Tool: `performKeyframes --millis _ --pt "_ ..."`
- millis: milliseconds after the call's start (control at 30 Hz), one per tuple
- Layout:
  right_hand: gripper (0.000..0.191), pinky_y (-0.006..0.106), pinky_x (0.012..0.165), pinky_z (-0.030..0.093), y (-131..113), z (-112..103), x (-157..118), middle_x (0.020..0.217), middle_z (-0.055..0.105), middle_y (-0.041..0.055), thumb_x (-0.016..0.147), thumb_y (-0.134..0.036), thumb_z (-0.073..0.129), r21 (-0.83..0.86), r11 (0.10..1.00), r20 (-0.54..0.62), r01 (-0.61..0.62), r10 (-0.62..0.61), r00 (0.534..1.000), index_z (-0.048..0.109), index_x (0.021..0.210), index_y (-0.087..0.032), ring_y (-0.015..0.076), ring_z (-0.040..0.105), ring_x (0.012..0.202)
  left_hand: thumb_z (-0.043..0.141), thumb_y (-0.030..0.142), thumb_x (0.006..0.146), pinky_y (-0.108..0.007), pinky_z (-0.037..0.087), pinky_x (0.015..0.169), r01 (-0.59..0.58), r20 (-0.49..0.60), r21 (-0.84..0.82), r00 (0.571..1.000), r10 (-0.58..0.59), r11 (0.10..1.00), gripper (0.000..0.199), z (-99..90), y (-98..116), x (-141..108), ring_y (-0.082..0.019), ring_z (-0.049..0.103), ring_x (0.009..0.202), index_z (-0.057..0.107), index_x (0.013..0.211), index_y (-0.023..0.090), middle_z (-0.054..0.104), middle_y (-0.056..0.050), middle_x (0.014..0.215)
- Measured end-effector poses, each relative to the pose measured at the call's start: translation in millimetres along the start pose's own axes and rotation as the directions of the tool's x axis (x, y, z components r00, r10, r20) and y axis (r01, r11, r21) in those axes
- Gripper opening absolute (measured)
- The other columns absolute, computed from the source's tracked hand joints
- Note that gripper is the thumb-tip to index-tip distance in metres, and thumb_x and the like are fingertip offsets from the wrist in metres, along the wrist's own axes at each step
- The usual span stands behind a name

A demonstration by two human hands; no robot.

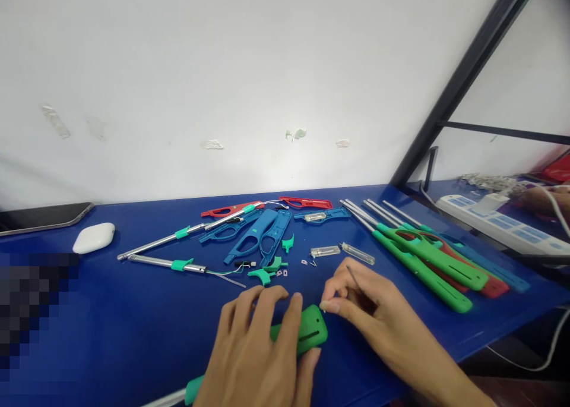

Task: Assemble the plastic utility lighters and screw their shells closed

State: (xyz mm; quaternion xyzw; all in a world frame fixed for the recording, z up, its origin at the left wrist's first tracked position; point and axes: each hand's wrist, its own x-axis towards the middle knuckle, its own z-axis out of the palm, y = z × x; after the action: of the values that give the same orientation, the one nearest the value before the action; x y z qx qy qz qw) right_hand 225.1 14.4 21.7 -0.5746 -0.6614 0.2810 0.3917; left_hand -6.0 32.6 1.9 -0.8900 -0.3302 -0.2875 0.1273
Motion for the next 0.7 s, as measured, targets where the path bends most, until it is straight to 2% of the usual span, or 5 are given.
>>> performKeyframes --millis 67,167,267,533,700 --pt "0.019 0.026 0.063 0.047 2.0 6.6 -4.4 0.086 0.059 -0.0008 0.105 -0.030 0.066 0.004 1.000 0.003 -0.001 0.001 1.000 0.072 0.088 -0.025 0.0150 0.057 0.071 0.058 0.036 0.103 -0.046 0.062 0.083 0.028 0.070 -0.046 0.997 -0.024 0.999 0.033 3.9 4.1 6.0 -0.030 0.071 0.105 0.065 0.134 0.025 0.073 -0.007 0.120" --pt "0.020 0.025 0.071 0.049 2.9 12.7 -6.7 0.087 0.059 -0.0009 0.105 -0.021 0.064 -0.015 1.000 0.019 0.017 -0.017 1.000 0.072 0.087 -0.025 0.0151 0.059 0.076 0.057 0.025 0.101 -0.046 0.064 0.074 0.085 0.175 -0.115 0.982 -0.064 0.990 0.033 11.8 9.1 6.8 -0.028 0.073 0.096 0.066 0.133 0.028 0.073 -0.005 0.113" --pt "0.021 0.025 0.074 0.049 3.3 14.0 -7.0 0.089 0.058 -0.0012 0.106 -0.020 0.062 -0.034 0.999 0.030 0.022 -0.021 0.999 0.072 0.089 -0.026 0.0149 0.060 0.079 0.052 0.020 0.103 -0.050 0.066 0.077 0.150 0.245 -0.191 0.964 -0.101 0.970 0.031 18.8 11.2 3.5 -0.027 0.074 0.093 0.067 0.129 0.029 0.073 -0.004 0.109" --pt "0.020 0.027 0.075 0.053 4.7 13.7 -6.4 0.091 0.062 0.0005 0.107 -0.022 0.061 -0.080 0.996 0.005 0.043 -0.042 0.999 0.073 0.092 -0.026 0.0165 0.065 0.080 0.049 0.021 0.105 -0.052 0.066 0.083 0.210 0.287 -0.268 0.949 -0.130 0.940 0.028 20.8 10.1 3.5 -0.027 0.073 0.096 0.069 0.124 0.029 0.072 -0.004 0.110" --pt "0.021 0.026 0.075 0.052 3.7 14.4 -5.6 0.092 0.063 -0.0004 0.107 -0.021 0.061 -0.084 0.996 0.032 0.025 -0.022 0.999 0.073 0.091 -0.027 0.0156 0.066 0.081 0.048 0.024 0.107 -0.052 0.066 0.082 0.228 0.304 -0.290 0.943 -0.136 0.930 0.028 22.7 9.1 2.1 -0.026 0.073 0.095 0.069 0.124 0.030 0.071 -0.004 0.111"
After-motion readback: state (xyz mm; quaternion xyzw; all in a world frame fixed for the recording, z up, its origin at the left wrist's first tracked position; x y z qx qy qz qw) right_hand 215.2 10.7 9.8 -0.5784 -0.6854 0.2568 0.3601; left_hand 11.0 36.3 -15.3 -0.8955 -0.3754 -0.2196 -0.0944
